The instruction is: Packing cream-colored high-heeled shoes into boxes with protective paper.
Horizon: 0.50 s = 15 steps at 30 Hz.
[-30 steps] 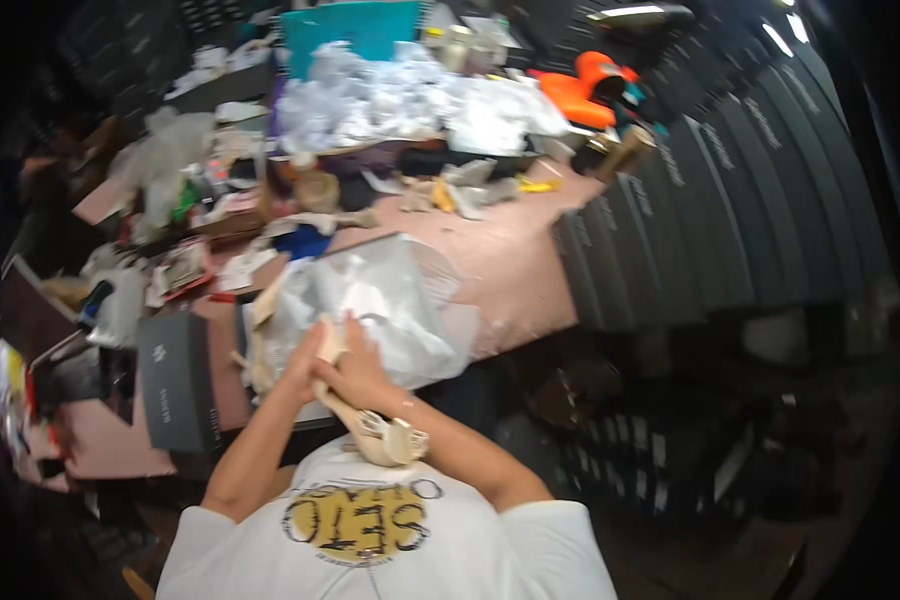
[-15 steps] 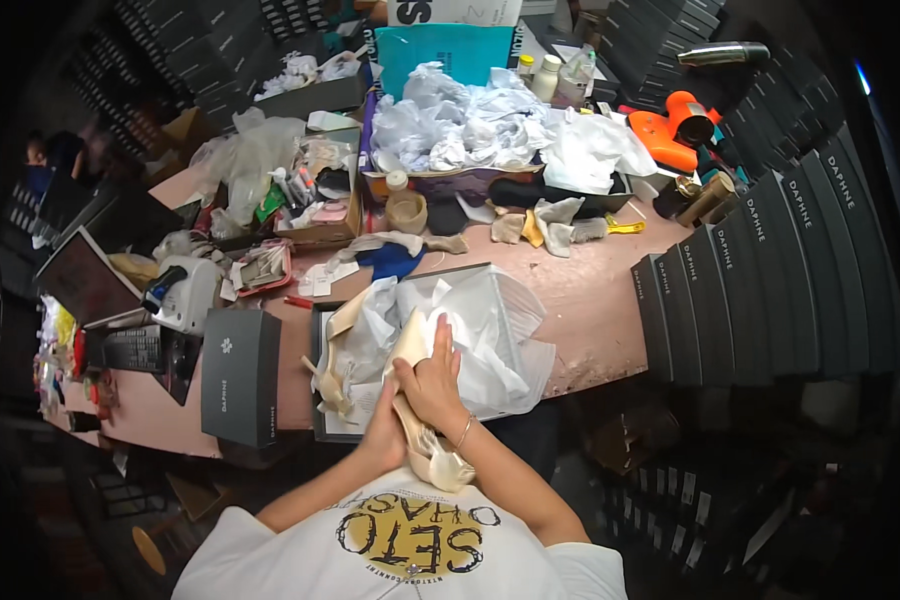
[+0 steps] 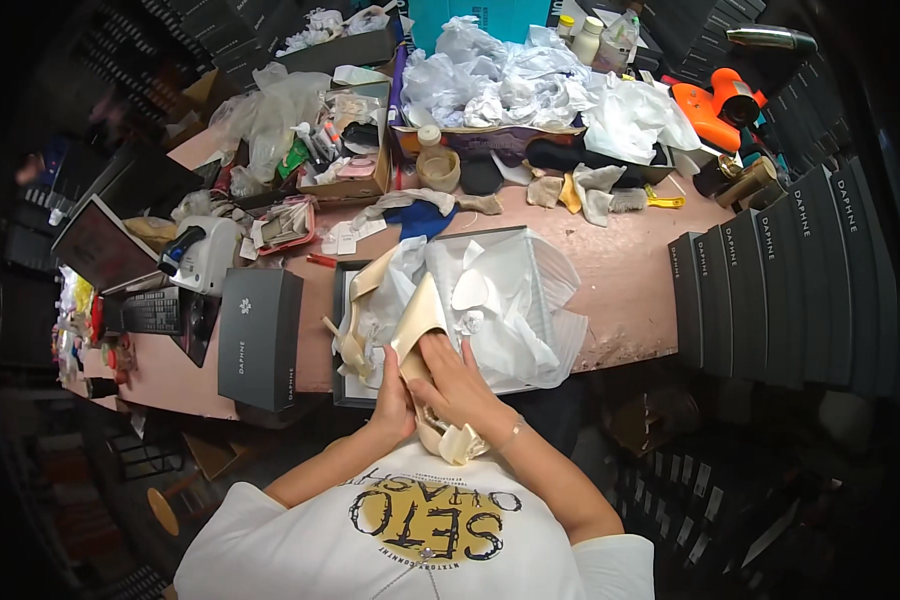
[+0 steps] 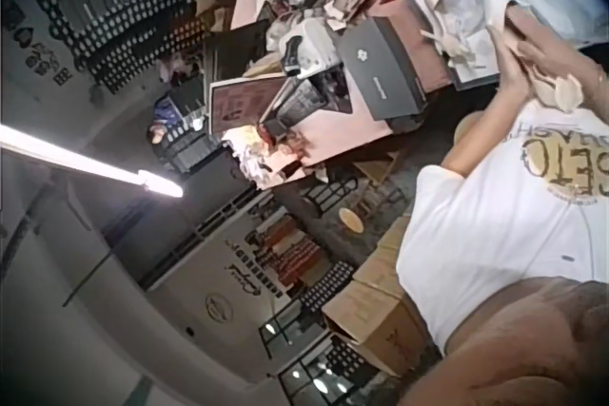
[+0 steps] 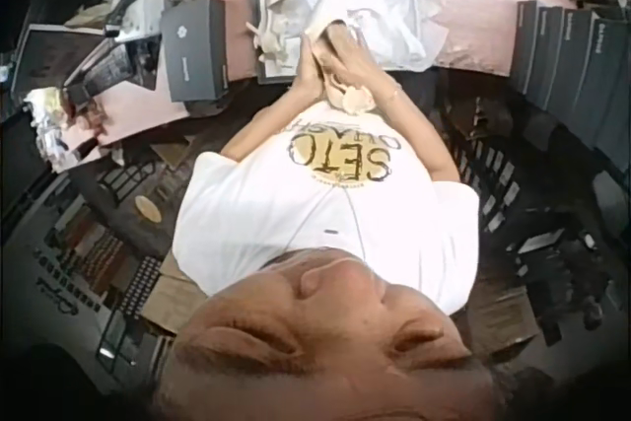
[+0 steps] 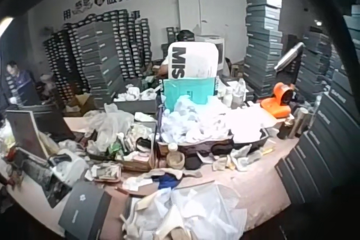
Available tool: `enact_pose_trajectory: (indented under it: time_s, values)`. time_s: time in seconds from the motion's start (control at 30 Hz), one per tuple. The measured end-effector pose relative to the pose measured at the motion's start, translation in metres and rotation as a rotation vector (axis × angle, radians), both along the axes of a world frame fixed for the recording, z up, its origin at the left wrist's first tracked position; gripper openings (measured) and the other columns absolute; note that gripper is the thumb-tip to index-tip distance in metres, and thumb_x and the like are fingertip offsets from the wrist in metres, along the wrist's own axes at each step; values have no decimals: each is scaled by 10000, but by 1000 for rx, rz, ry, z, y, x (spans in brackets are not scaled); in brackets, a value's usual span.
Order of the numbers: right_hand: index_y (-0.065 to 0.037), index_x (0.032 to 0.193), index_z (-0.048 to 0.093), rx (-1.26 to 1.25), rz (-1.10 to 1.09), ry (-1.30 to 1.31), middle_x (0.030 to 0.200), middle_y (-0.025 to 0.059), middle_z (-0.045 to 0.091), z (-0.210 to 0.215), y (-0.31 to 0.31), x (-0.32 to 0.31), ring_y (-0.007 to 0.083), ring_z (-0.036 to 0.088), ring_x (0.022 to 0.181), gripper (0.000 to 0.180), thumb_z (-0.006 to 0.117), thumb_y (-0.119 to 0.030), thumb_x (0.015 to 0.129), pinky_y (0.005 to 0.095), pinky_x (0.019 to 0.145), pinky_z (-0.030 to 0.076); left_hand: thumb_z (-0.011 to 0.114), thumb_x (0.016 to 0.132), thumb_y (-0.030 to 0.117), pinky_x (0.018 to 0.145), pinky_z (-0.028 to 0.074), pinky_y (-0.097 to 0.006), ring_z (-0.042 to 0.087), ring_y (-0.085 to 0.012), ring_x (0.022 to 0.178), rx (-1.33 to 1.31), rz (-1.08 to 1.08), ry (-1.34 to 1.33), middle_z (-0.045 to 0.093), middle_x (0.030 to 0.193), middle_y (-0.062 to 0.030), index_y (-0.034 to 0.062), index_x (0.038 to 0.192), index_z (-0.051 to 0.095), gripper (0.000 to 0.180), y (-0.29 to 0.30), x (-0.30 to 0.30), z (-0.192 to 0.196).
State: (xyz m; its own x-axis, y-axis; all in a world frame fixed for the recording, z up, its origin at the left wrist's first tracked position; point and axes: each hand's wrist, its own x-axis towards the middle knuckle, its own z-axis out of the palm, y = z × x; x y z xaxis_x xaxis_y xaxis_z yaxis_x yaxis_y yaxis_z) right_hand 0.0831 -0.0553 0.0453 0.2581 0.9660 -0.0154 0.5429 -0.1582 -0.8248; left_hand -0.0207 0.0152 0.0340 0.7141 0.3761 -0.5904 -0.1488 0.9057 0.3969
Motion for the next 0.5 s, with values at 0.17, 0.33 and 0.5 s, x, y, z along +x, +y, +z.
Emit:
enact_pose_trajectory:
  time_s: [0.17, 0.33, 0.5]
  values:
    - [-60, 1322, 394, -126, 250, -192, 950, 186, 520, -65, 45, -8, 357, 471, 885, 452, 367, -323, 955, 573, 908, 284, 263, 942, 578, 1035, 362, -394, 394, -237, 1260, -10, 53, -49, 372, 1364, -131, 75, 1397, 233, 679, -7, -9, -7]
    - [-40, 1267, 437, 30, 230, 400, 1032, 191, 579, -43, 12, -2, 353, 494, 1045, 392, 392, -273, 956, 427, 929, 351, 420, 949, 466, 911, 467, -366, 541, -225, 1067, 108, 193, 67, 462, 1231, -137, 61, 1321, 319, 559, -15, -22, -31]
    - [-63, 1063, 606, 96, -128, -406, 984, 127, 613, -45, 30, 74, 312, 562, 916, 238, 581, -163, 849, 369, 791, 445, 468, 906, 525, 641, 528, -316, 610, -185, 663, -97, -52, 208, 593, 791, -92, 36, 1092, 504, 525, 22, -34, -25]
